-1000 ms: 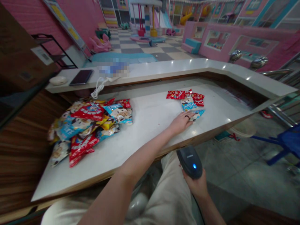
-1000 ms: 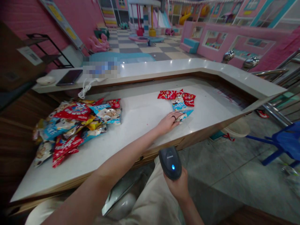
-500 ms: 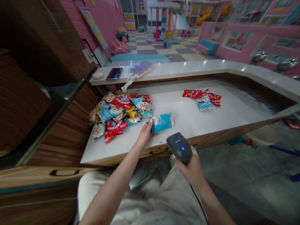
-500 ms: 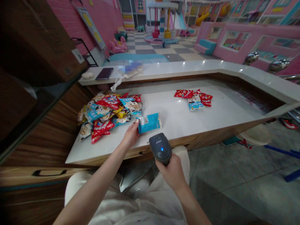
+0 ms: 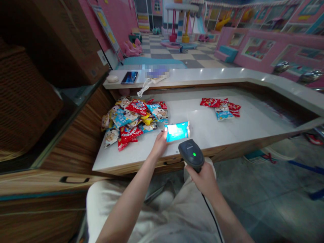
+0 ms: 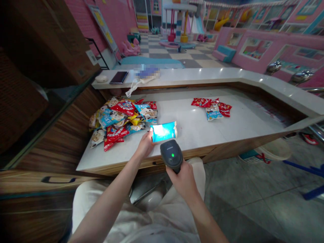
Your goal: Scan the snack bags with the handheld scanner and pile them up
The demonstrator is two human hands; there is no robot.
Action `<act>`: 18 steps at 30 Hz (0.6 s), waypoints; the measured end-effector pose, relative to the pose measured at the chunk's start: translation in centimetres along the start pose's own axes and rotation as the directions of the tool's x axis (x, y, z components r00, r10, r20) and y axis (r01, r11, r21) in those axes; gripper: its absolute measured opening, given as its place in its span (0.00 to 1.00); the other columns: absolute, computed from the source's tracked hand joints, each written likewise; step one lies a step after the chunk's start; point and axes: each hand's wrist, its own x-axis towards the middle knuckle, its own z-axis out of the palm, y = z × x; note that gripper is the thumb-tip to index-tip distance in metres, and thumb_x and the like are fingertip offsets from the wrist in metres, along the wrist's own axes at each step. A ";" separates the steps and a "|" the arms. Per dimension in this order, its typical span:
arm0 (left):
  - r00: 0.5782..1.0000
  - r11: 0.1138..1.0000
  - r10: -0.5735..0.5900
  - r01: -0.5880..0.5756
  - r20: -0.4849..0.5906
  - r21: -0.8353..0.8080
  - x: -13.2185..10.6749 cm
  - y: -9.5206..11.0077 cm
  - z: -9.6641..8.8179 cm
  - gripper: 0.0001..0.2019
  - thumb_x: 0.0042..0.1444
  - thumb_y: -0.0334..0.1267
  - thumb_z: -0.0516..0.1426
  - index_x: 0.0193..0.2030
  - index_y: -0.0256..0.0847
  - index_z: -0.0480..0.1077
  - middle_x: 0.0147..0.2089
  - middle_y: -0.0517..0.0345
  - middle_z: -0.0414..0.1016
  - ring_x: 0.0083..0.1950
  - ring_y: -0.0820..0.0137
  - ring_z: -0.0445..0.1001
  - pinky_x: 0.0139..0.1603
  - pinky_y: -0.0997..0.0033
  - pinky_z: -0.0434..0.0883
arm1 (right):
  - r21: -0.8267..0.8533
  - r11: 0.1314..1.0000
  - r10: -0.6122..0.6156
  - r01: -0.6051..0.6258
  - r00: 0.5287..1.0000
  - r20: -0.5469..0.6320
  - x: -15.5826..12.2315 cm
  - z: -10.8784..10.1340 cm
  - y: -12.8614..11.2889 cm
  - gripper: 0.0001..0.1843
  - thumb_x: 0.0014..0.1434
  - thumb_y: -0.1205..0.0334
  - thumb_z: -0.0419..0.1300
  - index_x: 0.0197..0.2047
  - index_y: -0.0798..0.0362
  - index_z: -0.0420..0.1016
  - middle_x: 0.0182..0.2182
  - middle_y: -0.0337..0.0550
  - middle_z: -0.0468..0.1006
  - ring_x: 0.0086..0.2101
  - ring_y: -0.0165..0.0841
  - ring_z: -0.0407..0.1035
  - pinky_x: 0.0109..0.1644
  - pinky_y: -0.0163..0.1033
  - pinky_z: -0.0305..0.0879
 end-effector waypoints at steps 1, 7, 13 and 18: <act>1.000 1.000 0.004 -0.004 -0.005 0.018 0.0 -0.1 -0.1 0.27 0.53 0.61 0.61 0.46 0.37 0.75 0.46 0.49 0.81 0.48 0.63 0.79 0.51 0.63 0.73 | -0.004 1.000 -0.005 0.005 1.000 -0.005 0.0 0.0 0.1 0.12 0.56 0.55 0.61 0.28 0.54 0.79 0.23 0.48 0.83 0.29 0.42 0.78 0.29 0.36 0.68; 0.993 0.991 0.075 -0.064 -0.093 0.116 -0.3 -0.1 -0.2 0.26 0.55 0.61 0.60 0.47 0.40 0.74 0.45 0.53 0.81 0.46 0.65 0.78 0.46 0.68 0.73 | -0.001 0.999 -0.032 0.032 0.999 -0.037 -0.4 -0.2 0.5 0.11 0.56 0.56 0.62 0.31 0.56 0.81 0.27 0.48 0.84 0.29 0.42 0.78 0.33 0.37 0.70; 0.873 0.733 0.488 -0.417 0.011 0.538 -2.2 4.1 -0.7 0.23 0.64 0.53 0.54 0.57 0.41 0.72 0.57 0.50 0.77 0.61 0.62 0.72 0.63 0.61 0.66 | 0.071 0.997 0.010 -0.010 1.000 0.006 -1.1 -1.2 1.0 0.13 0.57 0.55 0.61 0.27 0.54 0.80 0.17 0.44 0.79 0.24 0.40 0.77 0.26 0.35 0.68; 0.789 0.040 0.358 -0.548 0.500 0.836 -3.4 7.3 -4.3 0.23 0.66 0.41 0.52 0.67 0.47 0.64 0.68 0.51 0.67 0.70 0.62 0.63 0.73 0.50 0.55 | 0.072 0.997 0.032 -0.031 0.999 -0.010 -1.5 -1.8 1.6 0.14 0.56 0.54 0.62 0.25 0.53 0.78 0.11 0.40 0.73 0.20 0.38 0.74 0.23 0.34 0.66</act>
